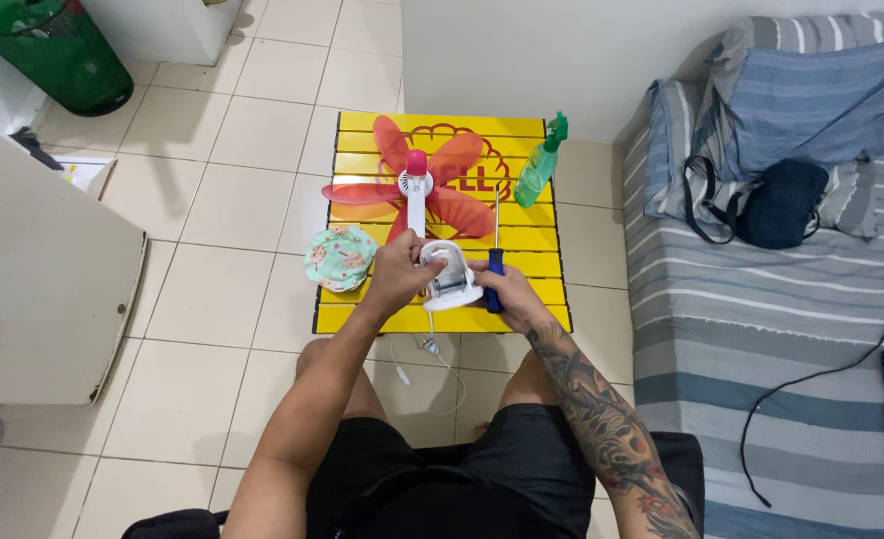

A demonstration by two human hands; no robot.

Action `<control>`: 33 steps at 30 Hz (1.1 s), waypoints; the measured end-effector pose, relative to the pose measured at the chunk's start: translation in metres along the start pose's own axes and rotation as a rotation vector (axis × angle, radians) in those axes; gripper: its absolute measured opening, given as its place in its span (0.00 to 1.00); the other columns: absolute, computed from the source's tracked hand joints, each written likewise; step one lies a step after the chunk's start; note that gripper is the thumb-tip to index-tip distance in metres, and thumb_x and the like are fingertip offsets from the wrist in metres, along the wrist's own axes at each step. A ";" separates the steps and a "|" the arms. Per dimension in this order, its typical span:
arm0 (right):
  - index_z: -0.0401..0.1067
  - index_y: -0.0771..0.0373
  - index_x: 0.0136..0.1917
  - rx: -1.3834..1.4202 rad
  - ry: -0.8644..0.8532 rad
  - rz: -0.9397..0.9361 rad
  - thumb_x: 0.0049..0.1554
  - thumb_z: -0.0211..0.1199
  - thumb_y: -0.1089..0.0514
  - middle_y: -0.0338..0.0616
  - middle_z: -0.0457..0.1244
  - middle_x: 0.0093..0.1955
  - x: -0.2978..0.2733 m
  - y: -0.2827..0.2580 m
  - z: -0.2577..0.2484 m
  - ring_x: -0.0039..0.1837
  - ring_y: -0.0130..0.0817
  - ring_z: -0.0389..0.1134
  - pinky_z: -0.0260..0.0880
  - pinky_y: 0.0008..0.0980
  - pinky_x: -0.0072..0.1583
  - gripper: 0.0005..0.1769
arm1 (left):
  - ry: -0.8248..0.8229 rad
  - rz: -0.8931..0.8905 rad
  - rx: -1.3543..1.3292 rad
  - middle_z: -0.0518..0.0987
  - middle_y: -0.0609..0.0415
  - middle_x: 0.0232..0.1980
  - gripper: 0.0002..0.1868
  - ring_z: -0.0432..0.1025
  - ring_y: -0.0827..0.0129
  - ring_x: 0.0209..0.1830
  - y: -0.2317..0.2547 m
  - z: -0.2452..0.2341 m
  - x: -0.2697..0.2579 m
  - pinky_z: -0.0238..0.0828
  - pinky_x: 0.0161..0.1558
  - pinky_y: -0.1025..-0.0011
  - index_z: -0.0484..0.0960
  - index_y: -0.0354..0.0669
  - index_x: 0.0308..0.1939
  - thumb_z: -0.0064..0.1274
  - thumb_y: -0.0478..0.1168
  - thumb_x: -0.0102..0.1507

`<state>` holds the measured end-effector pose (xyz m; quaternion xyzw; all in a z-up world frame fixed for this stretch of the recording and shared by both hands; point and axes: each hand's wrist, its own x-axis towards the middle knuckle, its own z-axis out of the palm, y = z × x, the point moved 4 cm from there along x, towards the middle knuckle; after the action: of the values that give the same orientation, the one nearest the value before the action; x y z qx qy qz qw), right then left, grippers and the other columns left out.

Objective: The person uses a screwdriver to remove screws from the base of a small electric fan. They detach the base from the fan's neck and set it aside on the table.

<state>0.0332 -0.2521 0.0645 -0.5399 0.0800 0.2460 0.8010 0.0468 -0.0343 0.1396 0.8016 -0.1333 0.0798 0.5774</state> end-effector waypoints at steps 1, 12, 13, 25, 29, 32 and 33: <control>0.73 0.70 0.64 -0.125 0.020 -0.039 0.59 0.60 0.62 0.44 0.68 0.47 0.001 -0.002 -0.004 0.46 0.31 0.70 0.73 0.31 0.49 0.21 | -0.017 -0.033 -0.019 0.68 0.59 0.23 0.22 0.65 0.80 0.23 -0.001 0.000 -0.001 0.65 0.25 0.73 0.66 0.39 0.28 0.70 0.39 0.56; 0.79 0.66 0.59 -0.550 0.047 -0.283 0.61 0.65 0.48 0.33 0.65 0.40 -0.012 -0.036 0.022 0.38 0.22 0.60 0.62 0.26 0.41 0.21 | -0.148 -0.252 -0.103 0.72 0.60 0.28 0.17 0.65 0.78 0.26 0.000 -0.010 0.008 0.65 0.27 0.74 0.71 0.42 0.30 0.69 0.37 0.53; 0.78 0.65 0.58 -0.561 0.018 -0.302 0.60 0.66 0.48 0.32 0.65 0.40 -0.014 -0.041 0.026 0.39 0.21 0.61 0.63 0.25 0.42 0.21 | -0.149 -0.223 -0.059 0.72 0.59 0.27 0.18 0.66 0.78 0.26 0.002 -0.011 0.008 0.66 0.27 0.73 0.70 0.41 0.30 0.69 0.37 0.52; 0.79 0.69 0.43 -0.853 0.137 -0.268 0.50 0.74 0.52 0.33 0.64 0.31 -0.020 -0.063 0.047 0.34 0.20 0.61 0.64 0.27 0.37 0.16 | -0.176 -0.151 -0.053 0.72 0.56 0.26 0.22 0.66 0.77 0.25 -0.009 0.004 0.004 0.66 0.26 0.73 0.66 0.41 0.28 0.68 0.41 0.54; 0.79 0.70 0.44 -0.783 0.097 -0.316 0.51 0.73 0.56 0.33 0.67 0.33 -0.022 -0.066 0.047 0.36 0.20 0.64 0.66 0.26 0.39 0.14 | -0.208 -0.082 -0.313 0.75 0.55 0.35 0.21 0.67 0.78 0.34 -0.019 0.008 0.004 0.68 0.34 0.75 0.63 0.40 0.32 0.64 0.40 0.63; 0.79 0.69 0.46 -0.620 0.056 -0.291 0.51 0.72 0.59 0.32 0.70 0.37 -0.019 -0.065 0.045 0.38 0.19 0.68 0.69 0.25 0.41 0.12 | -0.276 -0.254 -0.613 0.79 0.56 0.41 0.08 0.74 0.77 0.40 -0.035 0.013 0.008 0.74 0.43 0.77 0.70 0.42 0.40 0.47 0.43 0.68; 0.79 0.68 0.47 -0.573 0.050 -0.264 0.51 0.71 0.60 0.32 0.70 0.38 -0.018 -0.063 0.044 0.38 0.20 0.69 0.70 0.24 0.42 0.12 | -0.300 -0.361 -0.710 0.80 0.57 0.43 0.11 0.77 0.76 0.41 -0.041 0.016 0.008 0.76 0.46 0.78 0.75 0.43 0.43 0.39 0.44 0.69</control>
<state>0.0416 -0.2369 0.1415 -0.7551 -0.0436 0.1388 0.6393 0.0666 -0.0380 0.0994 0.5662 -0.0925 -0.1912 0.7965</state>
